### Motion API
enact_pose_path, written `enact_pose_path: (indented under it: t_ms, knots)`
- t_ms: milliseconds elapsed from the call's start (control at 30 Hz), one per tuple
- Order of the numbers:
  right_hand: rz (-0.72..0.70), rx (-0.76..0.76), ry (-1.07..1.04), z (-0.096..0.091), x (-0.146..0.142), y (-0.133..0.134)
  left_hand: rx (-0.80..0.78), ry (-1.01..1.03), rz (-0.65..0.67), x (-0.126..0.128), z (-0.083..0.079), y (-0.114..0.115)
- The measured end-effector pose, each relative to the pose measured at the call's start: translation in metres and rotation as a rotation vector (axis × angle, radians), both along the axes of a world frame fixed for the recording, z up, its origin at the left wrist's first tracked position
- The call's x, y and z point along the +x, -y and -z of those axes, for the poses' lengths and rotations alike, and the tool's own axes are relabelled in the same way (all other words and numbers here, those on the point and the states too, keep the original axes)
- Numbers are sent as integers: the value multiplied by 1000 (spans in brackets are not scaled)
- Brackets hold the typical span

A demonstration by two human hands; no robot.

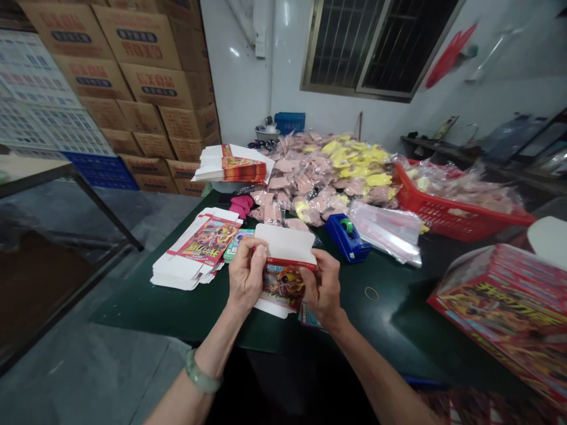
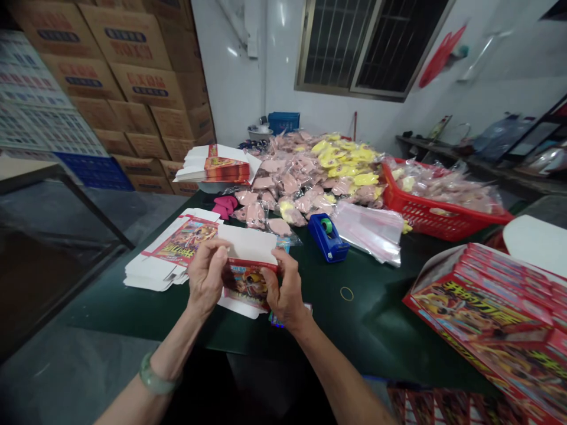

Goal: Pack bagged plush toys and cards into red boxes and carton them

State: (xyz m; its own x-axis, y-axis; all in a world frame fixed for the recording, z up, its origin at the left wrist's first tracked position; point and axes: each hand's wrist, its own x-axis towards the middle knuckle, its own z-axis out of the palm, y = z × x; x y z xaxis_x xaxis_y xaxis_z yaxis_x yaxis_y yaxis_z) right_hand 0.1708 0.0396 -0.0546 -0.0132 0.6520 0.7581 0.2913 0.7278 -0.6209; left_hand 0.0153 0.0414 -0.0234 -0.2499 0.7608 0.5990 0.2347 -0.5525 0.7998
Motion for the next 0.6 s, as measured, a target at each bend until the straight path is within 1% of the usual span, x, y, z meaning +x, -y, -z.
enact_pose_path:
  t_ms: [33,100,200,267,367,433,500,600]
  knots:
    - [29,36,45,-3,2,1,-3,-3,10,-1,-1,1]
    - [35,40,108,-13,7,1,10,1,8,-2,-3,1]
    - [-5,-63,91,-32,14,0,-6,19,15,-3,-5,-1]
    - [-72,-180,17,-41,18,-4,-53,130,98,-3,-5,-3]
    - [-234,-353,-61,-48,24,-12,-104,376,289,-5,-7,-6]
    - [-339,-407,-34,-49,26,-16,-115,426,357,-6,-9,-7]
    - [-367,-402,0,-50,28,-18,-97,390,345,-7,-11,-9]
    - [-284,-345,33,-53,31,-16,-53,337,289,-7,-13,-9]
